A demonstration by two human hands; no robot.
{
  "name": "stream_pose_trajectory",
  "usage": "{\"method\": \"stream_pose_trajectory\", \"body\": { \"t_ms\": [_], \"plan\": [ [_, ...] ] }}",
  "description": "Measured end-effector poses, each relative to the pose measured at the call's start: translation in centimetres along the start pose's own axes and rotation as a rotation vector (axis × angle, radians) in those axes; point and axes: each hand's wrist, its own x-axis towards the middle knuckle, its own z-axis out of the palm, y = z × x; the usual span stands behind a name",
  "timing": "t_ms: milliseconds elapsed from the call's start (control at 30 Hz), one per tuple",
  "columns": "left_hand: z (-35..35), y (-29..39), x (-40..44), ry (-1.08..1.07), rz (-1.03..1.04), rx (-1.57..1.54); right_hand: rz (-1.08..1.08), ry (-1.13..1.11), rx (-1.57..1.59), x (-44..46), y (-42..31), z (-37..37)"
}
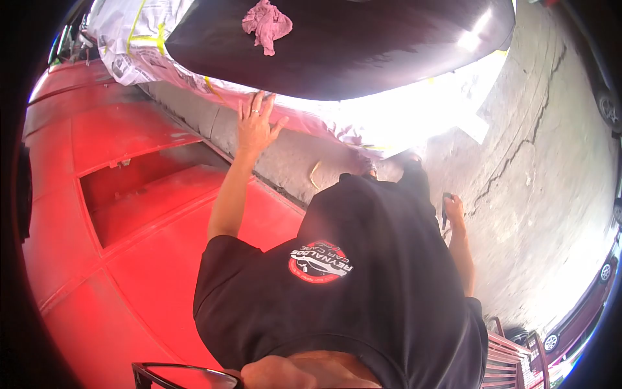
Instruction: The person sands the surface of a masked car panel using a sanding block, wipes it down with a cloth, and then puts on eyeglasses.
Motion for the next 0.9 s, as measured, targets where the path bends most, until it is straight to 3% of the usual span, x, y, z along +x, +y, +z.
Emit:
{"method": "stream_pose_trajectory", "body": {
  "t_ms": [367, 433, 467, 567, 633, 700, 733, 767, 800, 867, 900],
  "plan": [
    [-1.5, -0.4, 1.4, -0.021, -0.050, -0.188, -0.037, 0.060, -0.026, 3.5, 1.1, 1.2],
    [-1.9, -2.2, 3.3, -0.257, -0.262, -0.413, 0.025, 0.013, 0.016, 1.1, -0.2, 0.6],
    [-2.0, -2.6, 4.6, -0.065, -0.221, -0.413, -0.112, 0.026, -0.031, 1.4, 0.4, 0.5],
    [-4.2, -2.5, 11.4, 0.449, -0.037, -0.310, -0.110, 0.140, -0.077, 1.0, 0.4, 0.4],
    [-5.0, -2.8, 16.8, 0.484, -0.024, -0.120, -0.098, 0.152, -0.027, -1.5, -1.7, -0.8],
    [-2.5, -3.1, 21.1, 0.364, -0.115, -0.019, -0.092, 0.148, 0.025, -3.4, -0.9, -1.5],
    [-1.1, -3.2, 22.3, 0.164, -0.143, 0.090, -0.134, 0.135, -0.004, -2.1, 1.5, -1.4],
    [1.3, -3.5, 22.6, 0.121, -0.132, -0.003, -0.196, 0.106, -0.042, -0.1, 3.2, -1.0],
    [2.2, -3.6, 22.5, 0.145, -0.172, 0.006, -0.135, 0.227, -0.003, 1.5, 5.0, -0.1],
    [2.1, -2.4, 22.7, 0.150, -0.292, 0.021, -0.213, 0.278, -0.065, 1.0, 6.6, 0.2],
    [2.3, -1.7, 23.0, 0.164, -0.344, 0.018, -0.090, 0.106, -0.057, -2.2, 3.6, -1.5]
  ]
}}
